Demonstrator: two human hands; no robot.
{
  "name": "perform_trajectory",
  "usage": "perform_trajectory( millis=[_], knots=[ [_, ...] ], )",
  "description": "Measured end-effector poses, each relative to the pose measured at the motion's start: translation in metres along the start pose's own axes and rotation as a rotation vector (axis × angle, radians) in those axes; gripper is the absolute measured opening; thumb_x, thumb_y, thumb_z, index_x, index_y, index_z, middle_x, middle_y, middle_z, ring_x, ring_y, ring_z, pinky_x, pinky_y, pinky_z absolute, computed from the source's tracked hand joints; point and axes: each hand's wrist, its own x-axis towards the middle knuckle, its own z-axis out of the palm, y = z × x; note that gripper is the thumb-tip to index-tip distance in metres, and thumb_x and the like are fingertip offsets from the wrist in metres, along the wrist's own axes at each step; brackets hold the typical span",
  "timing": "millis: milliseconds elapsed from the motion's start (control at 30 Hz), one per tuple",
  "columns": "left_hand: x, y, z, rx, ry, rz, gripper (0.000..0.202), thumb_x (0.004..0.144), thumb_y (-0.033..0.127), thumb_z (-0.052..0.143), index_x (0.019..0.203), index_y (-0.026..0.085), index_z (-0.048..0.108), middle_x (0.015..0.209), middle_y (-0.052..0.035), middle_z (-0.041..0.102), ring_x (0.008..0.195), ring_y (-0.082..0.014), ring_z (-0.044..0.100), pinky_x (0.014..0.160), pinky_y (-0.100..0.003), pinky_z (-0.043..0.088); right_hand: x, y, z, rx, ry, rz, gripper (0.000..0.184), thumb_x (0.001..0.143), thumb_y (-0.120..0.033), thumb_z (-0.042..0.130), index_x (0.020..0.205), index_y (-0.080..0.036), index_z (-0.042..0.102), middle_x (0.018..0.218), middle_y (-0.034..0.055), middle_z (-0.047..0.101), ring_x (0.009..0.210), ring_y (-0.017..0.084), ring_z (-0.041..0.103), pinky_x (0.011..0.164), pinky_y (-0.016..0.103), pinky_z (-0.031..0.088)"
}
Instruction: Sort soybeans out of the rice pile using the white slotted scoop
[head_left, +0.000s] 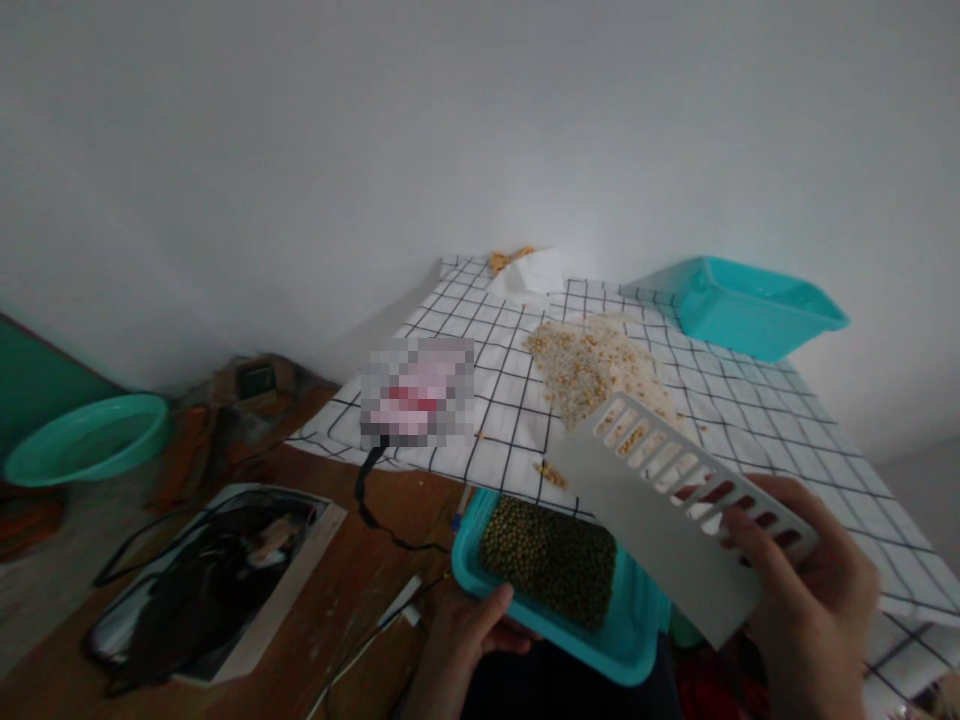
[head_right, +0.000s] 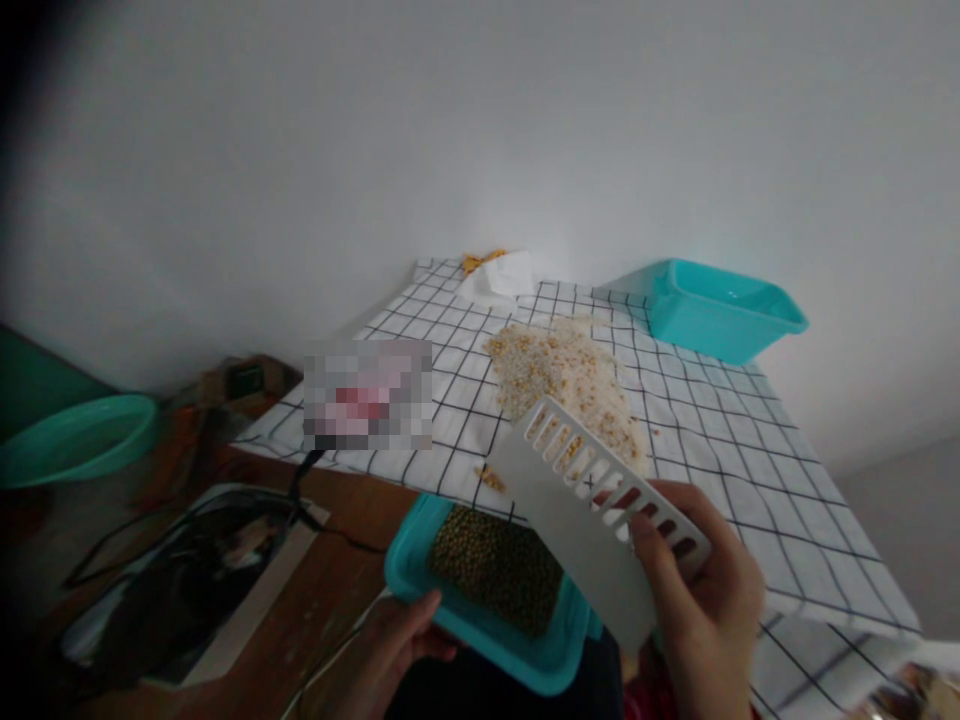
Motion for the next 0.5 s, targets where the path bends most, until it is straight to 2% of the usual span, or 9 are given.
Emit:
perform_trajectory(
  millis=[100, 233, 400, 500],
  knots=[
    [0.008, -0.002, -0.006, 0.045, -0.048, 0.016, 0.053, 0.038, 0.063, 0.094, 0.049, 0.014, 0.076, 0.052, -0.0114, 0.076, 0.049, -0.0212, 0.072, 0.047, -0.026, 0.057, 0.005, -0.001, 0.004, -0.010, -0.058, -0.027, 0.019, 0.075, -0.035, 0.077, 0.087, -0.021, 0.071, 0.069, -0.0012, 0.067, 0.057, 0.014, 0.057, 0.049, 0.024, 0.040],
    [0.013, 0.000, -0.015, 0.094, -0.081, 0.031, 0.052, 0.040, 0.065, 0.092, 0.053, 0.016, 0.079, 0.054, -0.0098, 0.078, 0.051, -0.0213, 0.073, 0.049, -0.025, 0.059, 0.006, -0.005, 0.010, 0.046, -0.065, -0.095, 0.009, 0.077, -0.030, 0.072, 0.079, -0.022, 0.070, 0.070, -0.0014, 0.066, 0.055, 0.013, 0.054, 0.048, 0.025, 0.037],
    [0.013, 0.001, -0.025, 0.148, -0.077, 0.083, 0.053, 0.042, 0.068, 0.090, 0.053, 0.017, 0.080, 0.058, -0.0110, 0.080, 0.054, -0.0221, 0.074, 0.052, -0.028, 0.062, 0.017, 0.010, 0.002, 0.101, -0.051, -0.227, 0.012, 0.068, -0.030, 0.078, 0.070, -0.021, 0.070, 0.069, 0.0015, 0.068, 0.056, 0.016, 0.058, 0.047, 0.027, 0.037],
    [0.012, 0.000, -0.027, 0.156, -0.074, 0.095, 0.053, 0.043, 0.069, 0.089, 0.053, 0.017, 0.080, 0.060, -0.0108, 0.080, 0.055, -0.0215, 0.073, 0.053, -0.028, 0.063, 0.018, 0.013, 0.003, 0.095, -0.050, -0.239, 0.013, 0.069, -0.031, 0.079, 0.072, -0.021, 0.071, 0.070, 0.0018, 0.068, 0.057, 0.016, 0.058, 0.048, 0.027, 0.037]
  ],
)
